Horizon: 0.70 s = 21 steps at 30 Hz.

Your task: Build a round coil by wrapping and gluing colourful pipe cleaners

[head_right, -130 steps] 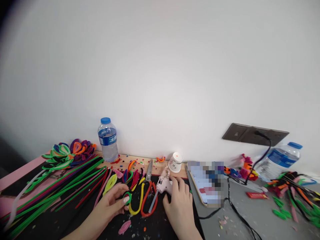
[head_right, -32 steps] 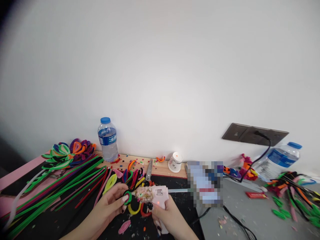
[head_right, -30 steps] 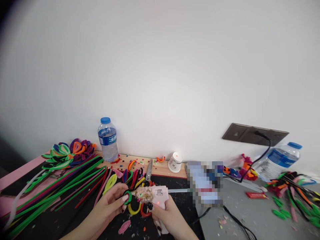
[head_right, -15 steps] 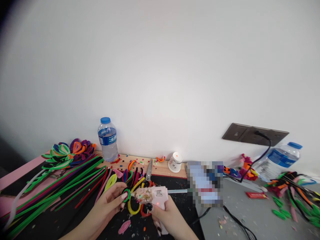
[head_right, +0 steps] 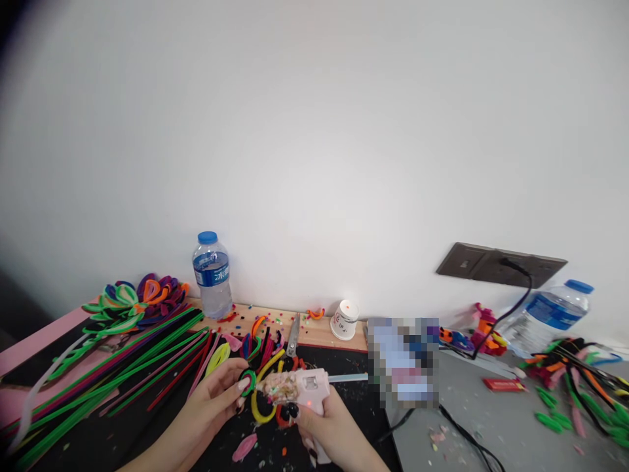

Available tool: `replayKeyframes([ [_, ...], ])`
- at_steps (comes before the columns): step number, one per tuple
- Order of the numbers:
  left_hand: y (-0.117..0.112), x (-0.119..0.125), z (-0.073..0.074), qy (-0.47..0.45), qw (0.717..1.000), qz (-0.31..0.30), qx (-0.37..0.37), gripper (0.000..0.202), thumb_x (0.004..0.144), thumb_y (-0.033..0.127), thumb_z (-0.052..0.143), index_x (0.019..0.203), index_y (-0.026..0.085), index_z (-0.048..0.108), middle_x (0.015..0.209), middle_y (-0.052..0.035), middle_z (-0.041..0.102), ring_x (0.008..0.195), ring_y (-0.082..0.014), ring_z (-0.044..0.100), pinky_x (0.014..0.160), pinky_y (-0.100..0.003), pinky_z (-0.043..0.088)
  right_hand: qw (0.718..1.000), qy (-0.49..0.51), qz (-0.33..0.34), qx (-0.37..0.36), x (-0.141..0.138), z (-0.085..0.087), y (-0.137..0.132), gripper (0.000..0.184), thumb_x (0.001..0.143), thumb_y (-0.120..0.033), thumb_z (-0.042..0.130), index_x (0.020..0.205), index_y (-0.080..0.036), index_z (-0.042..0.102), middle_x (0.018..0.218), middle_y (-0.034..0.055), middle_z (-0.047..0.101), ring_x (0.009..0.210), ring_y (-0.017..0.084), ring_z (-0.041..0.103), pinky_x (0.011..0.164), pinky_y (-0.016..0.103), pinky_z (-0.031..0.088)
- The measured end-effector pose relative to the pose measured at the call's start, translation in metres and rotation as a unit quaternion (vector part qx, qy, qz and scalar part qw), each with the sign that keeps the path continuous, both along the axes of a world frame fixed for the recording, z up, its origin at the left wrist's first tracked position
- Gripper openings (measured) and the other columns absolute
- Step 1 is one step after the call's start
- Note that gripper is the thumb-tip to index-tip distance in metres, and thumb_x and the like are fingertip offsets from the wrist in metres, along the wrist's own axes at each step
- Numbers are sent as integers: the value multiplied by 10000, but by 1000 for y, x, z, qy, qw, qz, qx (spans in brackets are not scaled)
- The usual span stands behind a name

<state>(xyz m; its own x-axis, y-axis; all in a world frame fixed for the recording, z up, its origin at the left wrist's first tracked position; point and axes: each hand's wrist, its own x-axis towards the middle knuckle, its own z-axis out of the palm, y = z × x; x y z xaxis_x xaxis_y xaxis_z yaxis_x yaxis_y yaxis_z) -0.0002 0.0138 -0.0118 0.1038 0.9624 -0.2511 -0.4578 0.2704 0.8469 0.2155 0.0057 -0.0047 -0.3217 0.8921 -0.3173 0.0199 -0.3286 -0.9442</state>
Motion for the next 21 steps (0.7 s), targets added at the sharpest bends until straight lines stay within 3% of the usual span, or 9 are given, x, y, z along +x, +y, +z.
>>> replayKeyframes([
  [5, -1, -1, 3, -8, 1000, -1, -8, 319, 594, 349, 827, 827, 224, 647, 700, 58, 526, 572, -61, 467, 552, -188, 379, 1000, -2, -8, -11, 0, -3, 0, 714, 558, -654, 722, 1016, -145, 521, 429, -117, 433, 365, 46, 320, 370, 174, 267],
  [21, -4, 0, 13, -20, 999, 15, -22, 344, 557, 335, 848, 814, 209, 657, 688, 51, 537, 587, -64, 472, 559, -184, 398, 1000, 6, -10, -7, -3, 5, -3, 645, 556, -646, 732, 931, -163, 524, 439, -117, 422, 386, 47, 328, 383, 175, 265],
])
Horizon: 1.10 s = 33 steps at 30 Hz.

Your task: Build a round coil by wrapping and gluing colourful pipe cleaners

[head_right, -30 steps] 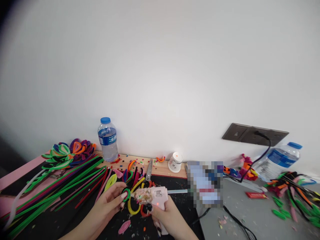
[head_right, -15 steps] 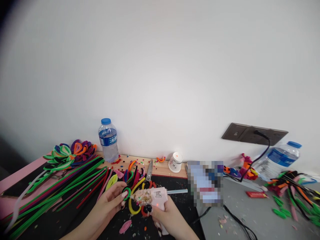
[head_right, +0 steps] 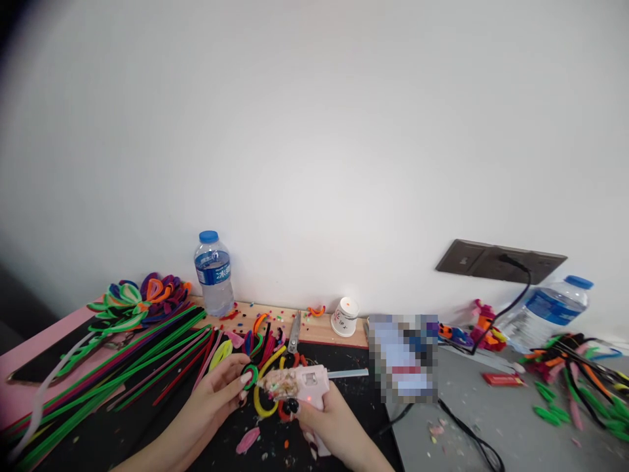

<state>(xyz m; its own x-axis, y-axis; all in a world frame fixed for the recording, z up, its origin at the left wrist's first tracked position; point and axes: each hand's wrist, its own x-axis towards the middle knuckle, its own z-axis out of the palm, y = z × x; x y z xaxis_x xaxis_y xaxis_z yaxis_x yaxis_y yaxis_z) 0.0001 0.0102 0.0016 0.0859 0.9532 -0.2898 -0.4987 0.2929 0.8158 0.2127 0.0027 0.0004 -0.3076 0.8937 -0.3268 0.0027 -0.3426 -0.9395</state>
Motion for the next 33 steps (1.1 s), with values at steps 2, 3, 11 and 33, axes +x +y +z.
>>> replayKeyframes([
  [2, 1, -1, -1, 4, 1000, -4, 3, 351, 548, 344, 850, 811, 208, 660, 691, 50, 536, 593, -65, 473, 558, -183, 397, 1000, 1, -6, 0, 0, -1, -1, 610, 579, -627, 730, 922, -167, 526, 444, -114, 422, 390, 50, 331, 383, 175, 261],
  [3, 1, -1, -1, 8, 1000, -7, 4, 351, 549, 346, 849, 812, 209, 660, 691, 50, 535, 592, -65, 471, 558, -183, 397, 1000, 2, -8, -1, 0, -2, -1, 597, 587, -620, 728, 918, -166, 527, 445, -113, 420, 392, 50, 330, 385, 175, 262],
  [11, 0, -1, -3, 4, 1000, -23, 5, 331, 589, 322, 831, 835, 215, 636, 703, 49, 551, 592, -68, 477, 562, -189, 394, 1000, 1, -24, -10, 0, -2, 2, 658, 543, -621, 735, 967, -169, 512, 427, -122, 428, 372, 55, 341, 380, 180, 264],
  [33, -4, 0, -1, 22, 998, -50, 8, 284, 610, 307, 820, 820, 215, 652, 731, 39, 545, 643, -88, 458, 577, -189, 392, 999, 21, -35, -14, 0, -6, 2, 666, 526, -641, 755, 913, -181, 467, 401, -132, 445, 357, 48, 331, 365, 174, 269],
])
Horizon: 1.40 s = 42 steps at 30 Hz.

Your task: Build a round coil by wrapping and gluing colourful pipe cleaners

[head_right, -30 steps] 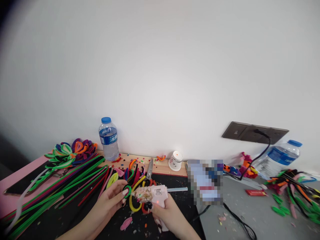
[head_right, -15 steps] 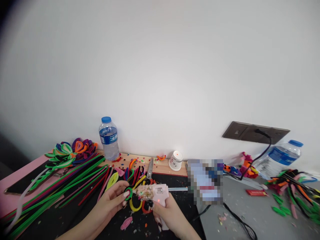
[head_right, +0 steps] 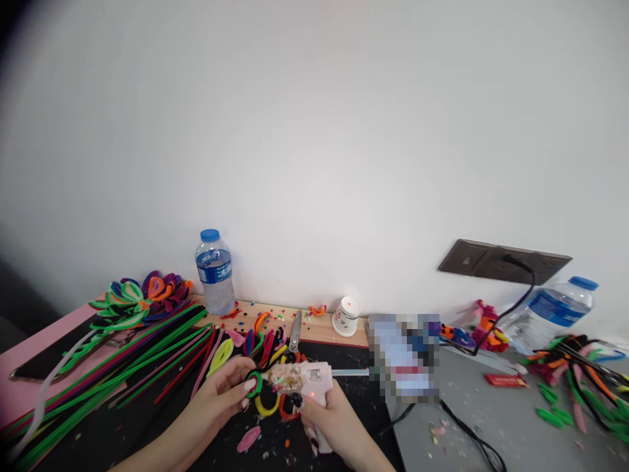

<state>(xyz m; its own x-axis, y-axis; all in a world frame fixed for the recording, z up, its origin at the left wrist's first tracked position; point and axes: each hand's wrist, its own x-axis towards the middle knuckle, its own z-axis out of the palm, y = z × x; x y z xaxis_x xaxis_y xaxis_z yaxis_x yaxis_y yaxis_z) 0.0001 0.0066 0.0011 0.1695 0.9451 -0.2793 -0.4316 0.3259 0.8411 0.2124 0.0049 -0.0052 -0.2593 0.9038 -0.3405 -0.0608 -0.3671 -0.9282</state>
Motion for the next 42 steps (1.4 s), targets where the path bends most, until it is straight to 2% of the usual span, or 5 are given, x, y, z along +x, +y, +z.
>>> replayKeyframes([
  [6, 0, 0, 0, 11, 1000, 3, 3, 286, 602, 315, 819, 808, 210, 651, 732, 31, 545, 651, -102, 460, 575, -201, 390, 1000, -4, 8, 1, 0, 1, -1, 643, 546, -647, 734, 898, -174, 477, 411, -130, 435, 365, 44, 330, 364, 169, 269],
  [27, 0, 0, 1, 16, 1000, -8, 13, 300, 596, 332, 817, 810, 211, 645, 730, 30, 550, 639, -103, 455, 565, -206, 377, 1000, -21, 8, 20, 2, -12, 3, 627, 565, -662, 710, 899, -176, 498, 401, -121, 427, 344, 56, 341, 359, 181, 274],
  [33, -1, 0, 4, 22, 1000, -10, 19, 303, 599, 335, 812, 815, 215, 635, 695, 37, 527, 622, -107, 452, 555, -210, 368, 1000, -4, -20, 24, 2, -13, 2, 619, 560, -654, 723, 880, -179, 487, 401, -130, 410, 344, 45, 318, 340, 171, 258],
  [38, -2, -1, 3, 19, 1000, -7, 17, 295, 614, 332, 803, 822, 220, 625, 678, 45, 508, 605, -101, 453, 564, -215, 368, 999, 11, -25, 17, 3, -15, 1, 574, 610, -631, 715, 869, -188, 457, 412, -122, 427, 355, 53, 339, 340, 173, 307],
  [42, 1, -2, 0, 14, 1000, -1, 13, 301, 615, 347, 802, 830, 230, 626, 673, 50, 504, 585, -92, 456, 564, -216, 369, 998, 5, -53, 27, 1, -10, 0, 531, 621, -633, 707, 784, -201, 444, 416, -112, 422, 356, 59, 344, 337, 182, 326],
])
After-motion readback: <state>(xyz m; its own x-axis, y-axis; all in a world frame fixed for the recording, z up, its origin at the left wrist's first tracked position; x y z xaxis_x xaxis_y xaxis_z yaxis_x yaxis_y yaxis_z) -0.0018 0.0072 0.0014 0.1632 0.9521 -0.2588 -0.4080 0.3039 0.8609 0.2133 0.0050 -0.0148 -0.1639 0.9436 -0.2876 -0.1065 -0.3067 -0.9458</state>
